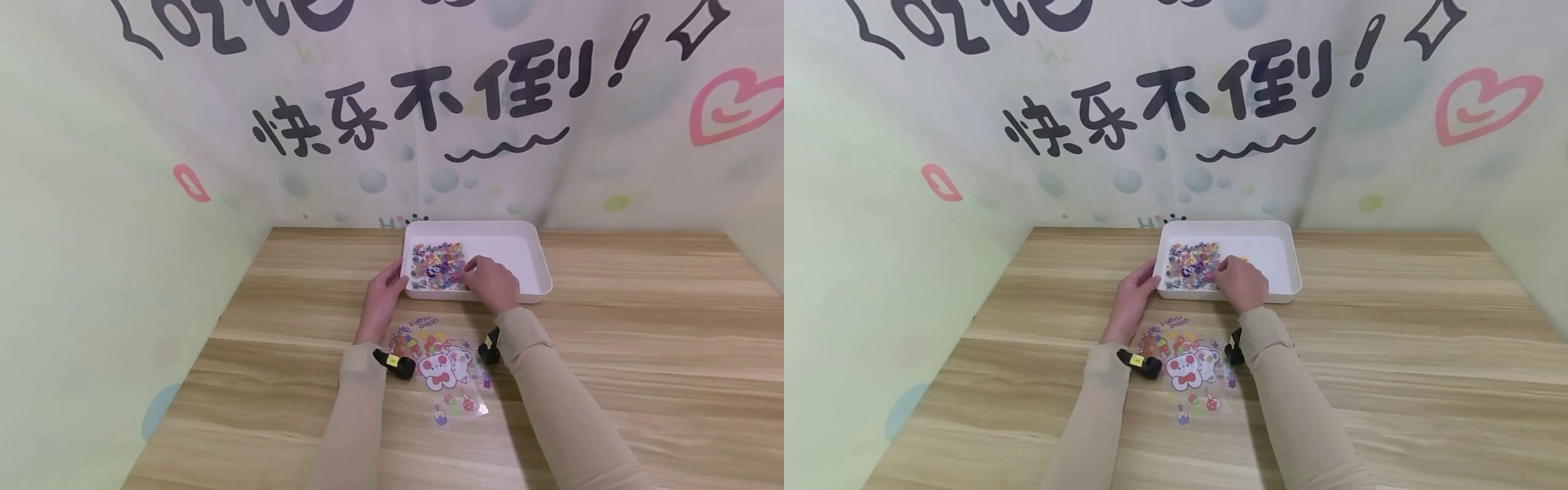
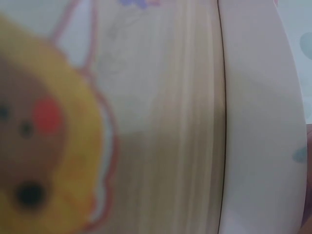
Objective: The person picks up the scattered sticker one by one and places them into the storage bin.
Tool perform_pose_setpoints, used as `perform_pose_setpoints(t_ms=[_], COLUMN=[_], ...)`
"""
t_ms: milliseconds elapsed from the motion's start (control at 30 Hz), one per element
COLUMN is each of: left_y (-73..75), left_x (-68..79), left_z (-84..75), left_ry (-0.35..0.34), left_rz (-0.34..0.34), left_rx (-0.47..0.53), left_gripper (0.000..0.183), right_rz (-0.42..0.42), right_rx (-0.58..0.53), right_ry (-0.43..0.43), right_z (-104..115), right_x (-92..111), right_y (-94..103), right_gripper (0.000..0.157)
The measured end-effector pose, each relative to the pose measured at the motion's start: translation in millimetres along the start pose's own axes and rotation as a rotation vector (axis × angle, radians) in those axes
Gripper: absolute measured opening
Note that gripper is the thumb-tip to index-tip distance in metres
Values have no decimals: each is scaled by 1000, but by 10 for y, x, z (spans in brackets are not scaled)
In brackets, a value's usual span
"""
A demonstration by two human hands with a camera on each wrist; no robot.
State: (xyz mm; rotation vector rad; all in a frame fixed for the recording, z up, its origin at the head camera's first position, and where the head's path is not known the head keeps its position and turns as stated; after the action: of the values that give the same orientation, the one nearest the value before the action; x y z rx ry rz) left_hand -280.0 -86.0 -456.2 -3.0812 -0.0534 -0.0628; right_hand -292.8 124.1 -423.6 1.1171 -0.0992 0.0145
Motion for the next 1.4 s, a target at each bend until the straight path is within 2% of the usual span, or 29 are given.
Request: perform_pose_setpoints(t_ms=[733, 1400], left_y=[1, -4], left_x=[-1, 16], left_z=[-5, -7], left_ry=[-6, -6], left_rz=[17, 0], left_rx=[5, -12], left_gripper=[41, 40], right_rz=[9, -11], right_rx=[21, 43], right_ry=[-11, -9], right_z=[19, 14], right_x=[11, 10], right_y=[6, 3], right_gripper=[27, 37])
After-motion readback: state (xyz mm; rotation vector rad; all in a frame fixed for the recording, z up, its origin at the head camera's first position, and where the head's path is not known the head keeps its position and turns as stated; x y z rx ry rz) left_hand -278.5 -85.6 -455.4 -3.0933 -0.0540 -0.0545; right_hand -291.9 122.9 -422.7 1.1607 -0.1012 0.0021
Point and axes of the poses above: each hand's wrist, its own x-axis away from the middle knuckle, its own y-axis out of the back of the hand, z = x × y, the point moved 3 cm from there along -x, towards the middle knuckle, and after that the axes turned 8 degrees about x, right-handed, at the moved point
